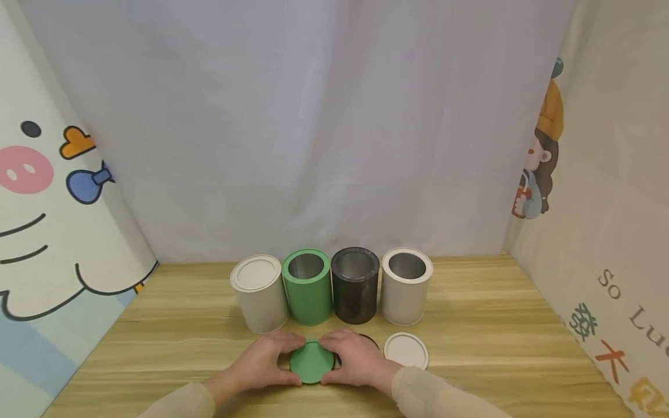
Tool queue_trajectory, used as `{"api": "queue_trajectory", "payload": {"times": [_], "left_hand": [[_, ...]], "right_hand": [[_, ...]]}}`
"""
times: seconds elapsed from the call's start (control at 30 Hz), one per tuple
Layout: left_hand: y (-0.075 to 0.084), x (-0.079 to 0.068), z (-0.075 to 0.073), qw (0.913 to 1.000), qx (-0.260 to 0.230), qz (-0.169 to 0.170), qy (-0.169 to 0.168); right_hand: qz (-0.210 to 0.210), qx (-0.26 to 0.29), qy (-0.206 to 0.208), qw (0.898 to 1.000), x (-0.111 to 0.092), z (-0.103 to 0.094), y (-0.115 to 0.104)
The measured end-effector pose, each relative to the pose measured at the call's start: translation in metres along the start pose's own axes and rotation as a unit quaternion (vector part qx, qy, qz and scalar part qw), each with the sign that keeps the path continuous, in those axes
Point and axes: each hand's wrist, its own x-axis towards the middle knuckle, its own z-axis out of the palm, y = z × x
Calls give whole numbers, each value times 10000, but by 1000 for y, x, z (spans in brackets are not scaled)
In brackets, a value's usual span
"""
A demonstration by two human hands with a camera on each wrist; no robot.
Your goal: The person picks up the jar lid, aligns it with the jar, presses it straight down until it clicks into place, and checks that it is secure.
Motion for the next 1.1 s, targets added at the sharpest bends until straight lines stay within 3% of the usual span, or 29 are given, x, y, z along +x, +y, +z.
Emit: {"api": "queue_trajectory", "payload": {"times": [0.27,0.53,0.67,0.9,1.1], "left_hand": [[3,1,-4,9994,-279,-190,-118],[4,5,-10,9940,-882,-586,-259],[4,7,-15,9917,-1131,-604,-124],[6,9,-24,9900,-1310,-435,299],[8,10,-31,9881,-1362,-582,420]], "right_hand": [[-232,69,63,9997,0,-3,1],[-73,497,107,9987,-2,-10,0],[98,710,210,9972,-2,-15,0],[25,730,566,9957,-1,-19,1],[47,965,817,9920,-1,-27,-1]]}}
